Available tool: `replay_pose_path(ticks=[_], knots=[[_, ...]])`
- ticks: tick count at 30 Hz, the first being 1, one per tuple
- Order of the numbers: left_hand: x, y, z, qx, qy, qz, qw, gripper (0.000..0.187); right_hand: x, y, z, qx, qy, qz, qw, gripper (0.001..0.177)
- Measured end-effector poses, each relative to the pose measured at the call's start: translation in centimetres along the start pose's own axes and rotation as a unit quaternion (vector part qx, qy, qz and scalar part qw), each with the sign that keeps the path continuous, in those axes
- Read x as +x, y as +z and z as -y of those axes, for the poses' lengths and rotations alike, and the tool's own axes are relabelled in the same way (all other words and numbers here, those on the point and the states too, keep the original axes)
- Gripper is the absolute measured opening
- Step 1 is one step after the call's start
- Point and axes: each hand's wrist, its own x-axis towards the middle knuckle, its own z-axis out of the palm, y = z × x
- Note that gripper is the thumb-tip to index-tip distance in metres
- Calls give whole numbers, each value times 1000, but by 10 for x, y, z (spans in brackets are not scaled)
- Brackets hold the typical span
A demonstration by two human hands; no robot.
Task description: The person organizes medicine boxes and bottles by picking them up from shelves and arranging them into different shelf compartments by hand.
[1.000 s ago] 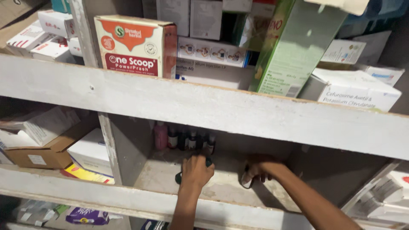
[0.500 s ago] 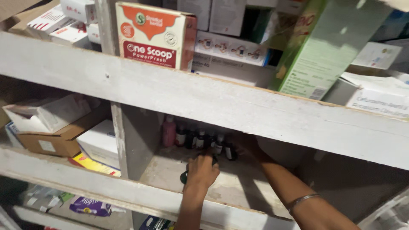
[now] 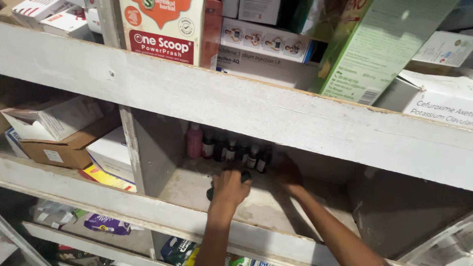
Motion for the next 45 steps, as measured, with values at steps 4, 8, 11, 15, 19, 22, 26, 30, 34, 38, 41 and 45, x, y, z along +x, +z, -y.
replay_pose_path(ticks=[4, 8, 11, 15, 19, 22, 26, 30, 34, 38, 41, 45], knots=[[-4, -1, 4, -1, -63, 42, 997, 56, -33, 14, 17, -2, -67, 149, 986, 61], [-11, -10, -1, -14, -34, 100, 994, 58, -47, 30, 29, 78, -83, 212, 971, 77], [-12, -14, -2, -86, -119, 118, 982, 70, -42, 40, 24, 146, -152, 88, 974, 57], [-10, -9, 3, -116, -112, 82, 984, 73, -35, 38, 0, 46, -4, 28, 999, 42], [-7, 1, 11, 2, -48, 4, 999, 65, -15, 13, -27, 41, 40, -60, 997, 36], [-11, 1, 8, 44, -78, 53, 995, 47, 5, -4, -55, 40, 93, -145, 984, 32], [-10, -10, -2, 58, -89, 83, 991, 41, 49, 13, -92, -36, -13, -222, 974, 25], [-15, -12, 1, 44, -53, 55, 996, 40, 53, 40, -102, -147, -177, -283, 931, 17], [-14, -7, 1, 5, 0, -39, 999, 51, 34, 22, -72, 269, 60, -76, 958, 32], [-9, -2, 7, -1, 42, -85, 995, 50, -2, 14, -50, 170, -30, -62, 983, 58], [-6, -5, 3, -33, -14, -70, 997, 38, -34, 2, -19, 48, -189, -51, 979, 92], [-12, -16, -9, -321, 58, 77, 942, 52, -78, -5, 29, 3, 34, 131, 991, 71]])
